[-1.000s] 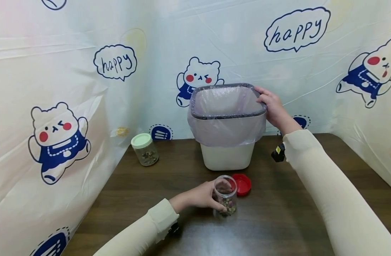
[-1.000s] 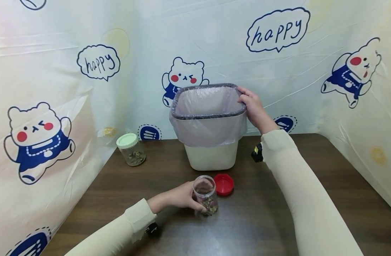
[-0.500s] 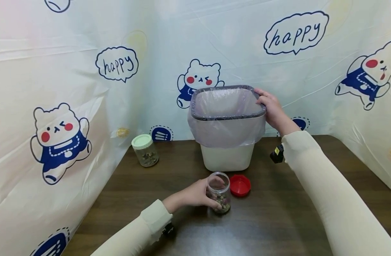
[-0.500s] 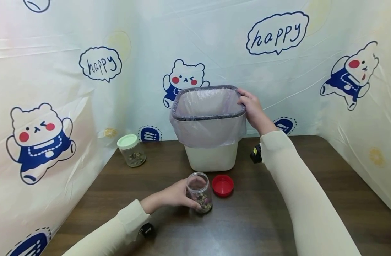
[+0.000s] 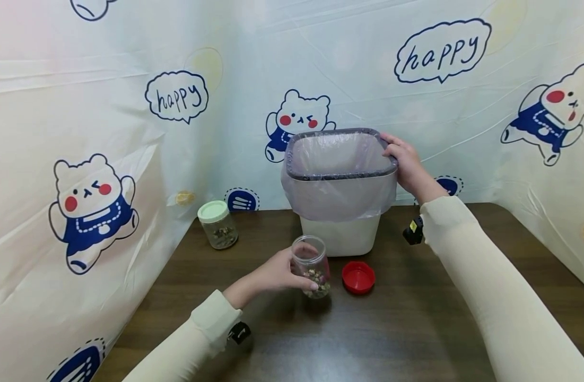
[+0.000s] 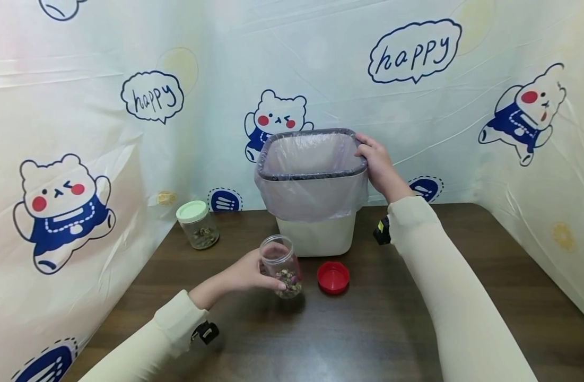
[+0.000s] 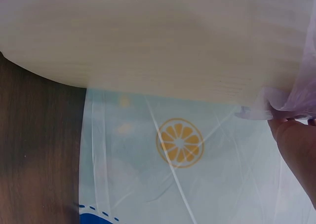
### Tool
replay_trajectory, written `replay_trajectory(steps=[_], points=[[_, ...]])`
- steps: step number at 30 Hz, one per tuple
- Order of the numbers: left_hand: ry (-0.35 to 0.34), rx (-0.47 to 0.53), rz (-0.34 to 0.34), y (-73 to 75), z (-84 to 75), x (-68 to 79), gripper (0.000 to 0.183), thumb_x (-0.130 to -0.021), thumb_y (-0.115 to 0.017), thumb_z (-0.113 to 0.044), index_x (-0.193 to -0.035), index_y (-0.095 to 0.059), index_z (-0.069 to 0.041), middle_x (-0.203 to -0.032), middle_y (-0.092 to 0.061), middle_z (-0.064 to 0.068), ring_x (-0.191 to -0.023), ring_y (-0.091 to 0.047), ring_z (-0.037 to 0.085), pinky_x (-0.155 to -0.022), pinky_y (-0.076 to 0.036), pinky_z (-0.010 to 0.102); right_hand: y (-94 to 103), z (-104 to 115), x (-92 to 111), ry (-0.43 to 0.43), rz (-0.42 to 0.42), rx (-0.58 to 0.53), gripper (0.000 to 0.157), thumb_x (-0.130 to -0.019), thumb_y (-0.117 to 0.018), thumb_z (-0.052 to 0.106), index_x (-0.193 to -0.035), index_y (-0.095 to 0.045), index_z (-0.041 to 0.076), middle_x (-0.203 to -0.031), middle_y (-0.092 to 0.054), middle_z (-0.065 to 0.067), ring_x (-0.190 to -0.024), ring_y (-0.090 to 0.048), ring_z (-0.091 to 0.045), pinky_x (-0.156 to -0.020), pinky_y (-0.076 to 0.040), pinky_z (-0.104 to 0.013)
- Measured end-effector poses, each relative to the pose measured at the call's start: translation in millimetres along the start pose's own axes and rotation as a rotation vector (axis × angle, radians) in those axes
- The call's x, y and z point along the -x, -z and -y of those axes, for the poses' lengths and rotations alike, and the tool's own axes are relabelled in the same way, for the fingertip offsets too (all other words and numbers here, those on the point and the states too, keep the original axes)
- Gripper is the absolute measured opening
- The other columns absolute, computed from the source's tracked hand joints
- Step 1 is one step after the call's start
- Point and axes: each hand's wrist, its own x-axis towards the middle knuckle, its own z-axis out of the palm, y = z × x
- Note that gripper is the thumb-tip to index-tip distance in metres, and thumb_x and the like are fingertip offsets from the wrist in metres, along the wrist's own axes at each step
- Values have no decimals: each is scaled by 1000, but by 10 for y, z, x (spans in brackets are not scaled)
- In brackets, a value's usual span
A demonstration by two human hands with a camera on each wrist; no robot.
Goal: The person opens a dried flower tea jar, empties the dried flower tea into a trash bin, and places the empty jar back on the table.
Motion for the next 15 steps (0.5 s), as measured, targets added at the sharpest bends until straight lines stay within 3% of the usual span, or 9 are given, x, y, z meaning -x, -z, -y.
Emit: replay_trajectory(steps=[8,15], points=[[6,-34,-89,211,-62,25,61,-77,-84,-25,-128,-52,-14,-108,-67,3,-91,-63,18,-79,-52,36,2,-18,6,7,5,1,61,-91,-39,1,-152,-29,6,-160,-17,-6,-138,-23,-19,-91,-35,-19],[12,30,-176,392,-175,31,58,-80,-82,-18,-127,-50,-10,-111,-67,14,-100,-65,24,-84,-52,39,-13,-18,-7,23,3,11,61,-91,-39,3,-152,-31,7,-160,-18,-6,-137,-25,-19,-90,-36,-19]])
